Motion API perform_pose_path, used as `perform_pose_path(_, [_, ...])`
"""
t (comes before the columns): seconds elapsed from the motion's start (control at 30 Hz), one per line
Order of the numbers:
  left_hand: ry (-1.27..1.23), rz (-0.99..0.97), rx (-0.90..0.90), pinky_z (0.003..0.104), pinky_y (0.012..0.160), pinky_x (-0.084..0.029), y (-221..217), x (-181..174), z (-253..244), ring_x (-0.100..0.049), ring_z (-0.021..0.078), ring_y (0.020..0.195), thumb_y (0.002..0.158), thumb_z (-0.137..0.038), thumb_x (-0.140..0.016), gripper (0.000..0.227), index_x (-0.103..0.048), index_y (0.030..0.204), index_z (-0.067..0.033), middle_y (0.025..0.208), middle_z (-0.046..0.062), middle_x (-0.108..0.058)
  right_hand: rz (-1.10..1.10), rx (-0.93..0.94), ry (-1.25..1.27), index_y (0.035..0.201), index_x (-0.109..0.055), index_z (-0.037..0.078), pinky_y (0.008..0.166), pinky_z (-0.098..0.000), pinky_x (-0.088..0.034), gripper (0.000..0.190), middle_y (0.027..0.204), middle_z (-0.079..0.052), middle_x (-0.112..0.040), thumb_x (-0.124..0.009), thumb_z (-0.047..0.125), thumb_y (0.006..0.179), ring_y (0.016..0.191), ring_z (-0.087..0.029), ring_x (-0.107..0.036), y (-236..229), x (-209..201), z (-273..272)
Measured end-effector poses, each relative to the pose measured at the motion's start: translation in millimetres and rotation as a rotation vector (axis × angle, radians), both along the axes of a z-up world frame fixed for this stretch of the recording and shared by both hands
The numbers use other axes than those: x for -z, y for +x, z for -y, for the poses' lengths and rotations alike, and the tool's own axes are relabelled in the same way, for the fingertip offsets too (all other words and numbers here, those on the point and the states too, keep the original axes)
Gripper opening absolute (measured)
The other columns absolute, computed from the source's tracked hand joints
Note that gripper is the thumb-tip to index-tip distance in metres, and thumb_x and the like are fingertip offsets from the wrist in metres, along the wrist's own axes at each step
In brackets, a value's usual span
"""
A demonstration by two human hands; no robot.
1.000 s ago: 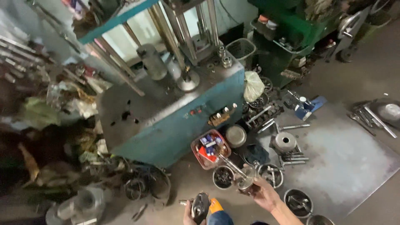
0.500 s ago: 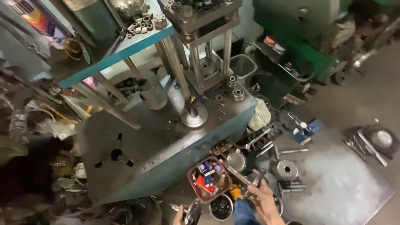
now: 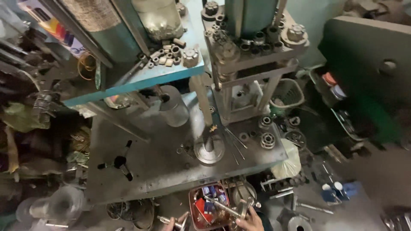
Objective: The person assembles cylindrical metal parts on a workbench using a hammer and a cloth. They then move to a hydraulic press machine, insert parts into the press, and operate the machine to press the components together.
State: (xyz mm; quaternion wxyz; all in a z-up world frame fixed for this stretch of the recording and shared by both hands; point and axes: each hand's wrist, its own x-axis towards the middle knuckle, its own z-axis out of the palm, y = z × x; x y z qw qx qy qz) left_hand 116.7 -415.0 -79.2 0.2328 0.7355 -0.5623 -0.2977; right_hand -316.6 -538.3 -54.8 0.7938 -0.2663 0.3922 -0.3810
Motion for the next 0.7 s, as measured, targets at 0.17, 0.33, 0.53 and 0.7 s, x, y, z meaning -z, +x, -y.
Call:
perform_pose_path(0.17, [-0.104,-0.343,-0.327,0.032,0.086,-0.052,-59.0,-101.1,69.8,-0.065,0.0190,0.091,0.100,-0.020,-0.054,0.034,-0.070,0.127,-0.0093,0.125,0.003,-0.080,0.008,0.121,0.203,0.154,-0.038,0.014,0.093,-0.0484,-0.054,0.091,0.126,-0.024,-0.067,-0.073,-0.007,0.073,0.112,-0.036,-0.067,9.0,-27.6,12.9])
perform_pose_path(0.33, [-0.247,-0.483,-0.499,0.032,0.101,-0.049,-37.5,-207.4,133.9,-0.066,0.0177,0.118,0.101,-0.020,-0.058,0.035,-0.067,0.129,-0.0020,0.131,0.010,-0.071,-0.379,0.132,0.121,0.154,-0.043,0.012,0.097,-0.0403,-0.056,0.082,0.130,-0.019,-0.068,-0.070,-0.006,0.078,0.115,-0.033,-0.069,29.5,-81.5,20.4])
perform_pose_path(0.53, [-0.250,-0.345,-0.477,0.040,0.085,-0.059,41.0,-161.4,215.4,-0.078,0.0309,0.094,0.091,-0.020,-0.069,0.033,-0.068,0.117,-0.0004,0.102,0.021,-0.079,-0.141,0.341,0.099,0.161,-0.044,0.008,0.074,-0.0357,-0.051,0.081,0.119,-0.016,-0.065,-0.069,-0.004,0.085,0.095,-0.024,-0.062,72.7,-93.2,-7.3])
perform_pose_path(0.7, [-0.384,-0.025,-0.351,0.052,0.083,-0.053,86.4,-117.3,266.5,-0.065,0.0481,0.102,0.088,-0.027,-0.074,0.045,-0.066,0.120,0.0022,0.113,0.029,-0.069,-0.295,0.476,0.069,0.150,-0.046,0.005,0.075,-0.0395,-0.061,0.072,0.107,-0.010,-0.060,-0.071,-0.003,0.083,0.093,-0.023,-0.066,155.0,-131.9,-6.1])
